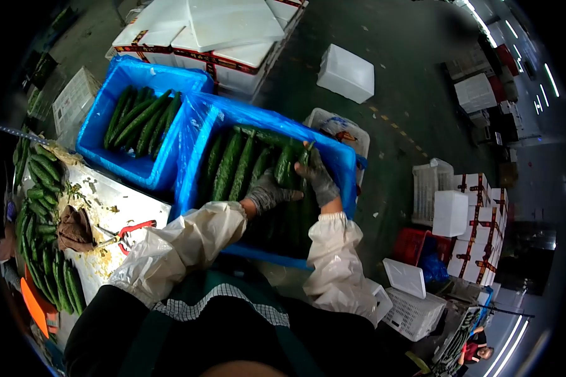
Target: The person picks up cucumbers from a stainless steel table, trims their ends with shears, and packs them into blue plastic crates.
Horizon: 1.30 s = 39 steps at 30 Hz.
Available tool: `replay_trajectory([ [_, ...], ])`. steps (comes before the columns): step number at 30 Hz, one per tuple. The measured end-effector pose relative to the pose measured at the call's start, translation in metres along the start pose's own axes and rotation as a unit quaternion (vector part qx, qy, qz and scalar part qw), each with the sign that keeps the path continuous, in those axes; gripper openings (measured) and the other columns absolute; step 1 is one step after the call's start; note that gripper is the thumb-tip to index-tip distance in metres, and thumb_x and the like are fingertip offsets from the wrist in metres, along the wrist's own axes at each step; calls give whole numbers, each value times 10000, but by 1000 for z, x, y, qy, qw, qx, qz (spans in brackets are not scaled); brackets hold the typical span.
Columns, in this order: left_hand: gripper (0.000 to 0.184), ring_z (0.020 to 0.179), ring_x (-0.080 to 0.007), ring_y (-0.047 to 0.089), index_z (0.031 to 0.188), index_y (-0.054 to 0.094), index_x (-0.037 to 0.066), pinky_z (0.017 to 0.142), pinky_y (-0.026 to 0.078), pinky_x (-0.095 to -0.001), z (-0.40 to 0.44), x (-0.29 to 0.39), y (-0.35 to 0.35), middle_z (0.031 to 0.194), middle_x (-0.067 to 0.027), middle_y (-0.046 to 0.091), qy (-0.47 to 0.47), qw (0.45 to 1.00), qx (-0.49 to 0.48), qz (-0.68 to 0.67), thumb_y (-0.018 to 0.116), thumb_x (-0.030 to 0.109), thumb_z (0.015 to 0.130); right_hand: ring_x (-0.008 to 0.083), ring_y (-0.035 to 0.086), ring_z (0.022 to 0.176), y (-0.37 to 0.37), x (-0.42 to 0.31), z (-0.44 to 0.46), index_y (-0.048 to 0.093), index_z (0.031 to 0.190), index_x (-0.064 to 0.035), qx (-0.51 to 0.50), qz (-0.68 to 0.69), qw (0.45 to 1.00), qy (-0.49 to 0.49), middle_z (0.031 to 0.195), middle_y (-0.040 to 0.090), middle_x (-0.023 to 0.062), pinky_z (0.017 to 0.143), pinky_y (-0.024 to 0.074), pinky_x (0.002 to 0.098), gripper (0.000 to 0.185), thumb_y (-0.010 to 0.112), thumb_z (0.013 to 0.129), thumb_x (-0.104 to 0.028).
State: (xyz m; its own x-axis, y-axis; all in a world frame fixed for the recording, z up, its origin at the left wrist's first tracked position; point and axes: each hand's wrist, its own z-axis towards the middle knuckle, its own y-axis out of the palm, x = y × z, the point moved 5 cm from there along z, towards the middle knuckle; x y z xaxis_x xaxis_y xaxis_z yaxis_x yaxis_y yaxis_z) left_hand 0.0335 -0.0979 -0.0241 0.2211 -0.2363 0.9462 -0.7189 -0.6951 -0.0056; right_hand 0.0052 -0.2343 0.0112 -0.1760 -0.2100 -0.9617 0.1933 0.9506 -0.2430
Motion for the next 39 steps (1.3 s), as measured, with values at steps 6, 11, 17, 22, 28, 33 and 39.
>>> replay_trajectory([
  [6, 1013, 1228, -290, 286, 1340, 198, 76, 1043, 199, -378, -30, 47, -5, 1332, -160, 297, 266, 964, -16, 23, 776, 384, 567, 193, 221, 1270, 7, -22, -53, 149, 1374, -82, -34, -56, 996, -63, 1397, 223, 62, 1038, 176, 293, 872, 684, 710, -262],
  [11, 1057, 1214, -297, 305, 1330, 194, 36, 1008, 268, -381, -36, 25, -3, 1304, -180, 323, 155, 987, -8, 32, 809, 298, 511, 222, 283, 1228, -1, 26, -65, 237, 1339, -45, -27, 117, 992, -47, 1349, 288, 89, 1003, 245, 349, 1032, 800, 544, -384],
  [17, 1045, 1202, -328, 314, 1321, 198, 7, 1002, 266, -374, -41, 17, 3, 1288, -206, 318, 246, 966, 33, 71, 801, 267, 508, 225, 374, 1151, 13, -6, -80, 275, 1311, -25, 19, 138, 990, -29, 1274, 374, 94, 943, 331, 359, 973, 798, 561, -356],
  [22, 977, 1199, -312, 325, 1325, 188, 4, 1007, 257, -372, -74, 84, -8, 1275, -195, 351, 268, 963, -33, -23, 770, 245, 579, 227, 387, 1140, 14, -50, -92, 280, 1305, -26, 32, 166, 985, -33, 1268, 376, 101, 934, 346, 363, 951, 786, 578, -373],
  [28, 973, 1211, -319, 318, 1321, 176, -18, 1010, 253, -372, -98, 133, -33, 1294, -209, 323, 288, 958, 11, 16, 757, 336, 626, 223, 398, 1123, -6, -99, -94, 305, 1287, -12, 71, 12, 991, -110, 1250, 389, 106, 935, 341, 353, 909, 777, 594, -362],
  [33, 979, 1209, -323, 323, 1322, 182, -15, 1007, 258, -370, -134, 163, -70, 1299, -215, 309, 358, 931, 72, 19, 762, 345, 620, 257, 386, 1152, 24, -162, -93, 253, 1314, -5, 28, -138, 974, -179, 1298, 347, 140, 946, 327, 359, 901, 651, 684, -512],
  [39, 1007, 1172, -359, 352, 1316, 185, -42, 986, 289, -375, -219, 195, -142, 1260, -247, 336, 410, 896, 155, 70, 762, 349, 588, 247, 380, 1150, 121, -267, -95, 246, 1316, 13, 7, -66, 953, -294, 1309, 319, 159, 932, 331, 331, 978, 640, 651, -587],
])
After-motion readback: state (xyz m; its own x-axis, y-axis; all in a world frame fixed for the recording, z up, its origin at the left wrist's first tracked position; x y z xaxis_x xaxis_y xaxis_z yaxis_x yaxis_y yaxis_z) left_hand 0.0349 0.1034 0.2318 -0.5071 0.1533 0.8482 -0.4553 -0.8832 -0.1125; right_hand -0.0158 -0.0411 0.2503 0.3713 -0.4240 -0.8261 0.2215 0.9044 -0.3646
